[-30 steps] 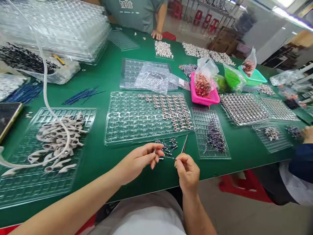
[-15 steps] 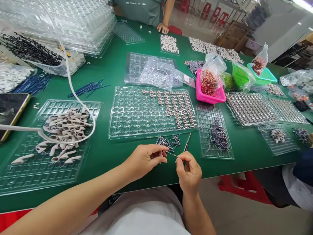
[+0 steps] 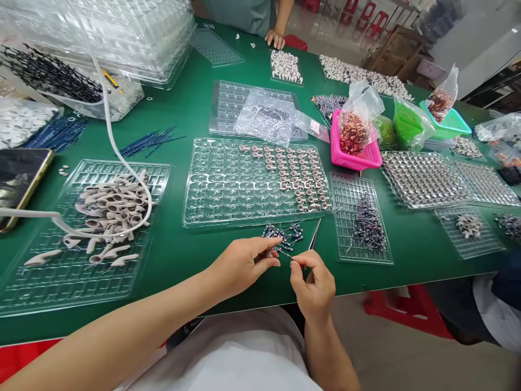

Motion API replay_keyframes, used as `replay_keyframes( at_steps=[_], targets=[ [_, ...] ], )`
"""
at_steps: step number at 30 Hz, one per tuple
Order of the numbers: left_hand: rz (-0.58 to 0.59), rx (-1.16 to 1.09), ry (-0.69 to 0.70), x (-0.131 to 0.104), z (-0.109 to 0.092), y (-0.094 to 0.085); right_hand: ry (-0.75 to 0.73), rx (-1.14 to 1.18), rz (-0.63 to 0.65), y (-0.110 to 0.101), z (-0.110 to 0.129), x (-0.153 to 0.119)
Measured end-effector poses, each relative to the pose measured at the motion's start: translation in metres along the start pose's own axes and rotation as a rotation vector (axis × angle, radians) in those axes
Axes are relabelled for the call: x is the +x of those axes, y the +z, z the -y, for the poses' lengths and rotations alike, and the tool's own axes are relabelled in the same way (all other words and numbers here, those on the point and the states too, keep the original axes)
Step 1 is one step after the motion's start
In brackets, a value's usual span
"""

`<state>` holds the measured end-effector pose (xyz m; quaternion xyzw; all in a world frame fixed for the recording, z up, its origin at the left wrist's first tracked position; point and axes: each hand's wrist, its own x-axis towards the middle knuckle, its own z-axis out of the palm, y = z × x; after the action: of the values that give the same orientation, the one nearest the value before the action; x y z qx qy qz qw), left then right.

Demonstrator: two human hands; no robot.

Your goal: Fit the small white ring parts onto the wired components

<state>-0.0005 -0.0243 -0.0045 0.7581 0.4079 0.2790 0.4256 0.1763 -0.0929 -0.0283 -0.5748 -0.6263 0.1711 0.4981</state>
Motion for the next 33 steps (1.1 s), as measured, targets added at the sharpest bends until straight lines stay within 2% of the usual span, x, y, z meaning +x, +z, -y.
replay_keyframes(
  at_steps=[8,17,21,26,33],
  targets=[
    [-0.006,-0.004,-0.014,0.0,0.003,0.001,-0.054,0.027,0.027,0.001,-0.001,0.0],
    [0.009,-0.006,-0.054,0.0,0.002,0.0,-0.056,0.03,0.031,0.001,0.001,0.001],
    [0.007,0.059,-0.066,0.0,0.001,-0.001,-0.044,0.022,0.032,0.001,0.002,0.002],
    [-0.01,0.18,0.043,0.001,0.002,-0.003,-0.009,0.005,0.03,0.001,0.003,0.002],
    [-0.122,0.291,0.325,0.002,0.012,-0.001,0.02,-0.003,0.034,0.001,0.003,0.003]
  ],
)
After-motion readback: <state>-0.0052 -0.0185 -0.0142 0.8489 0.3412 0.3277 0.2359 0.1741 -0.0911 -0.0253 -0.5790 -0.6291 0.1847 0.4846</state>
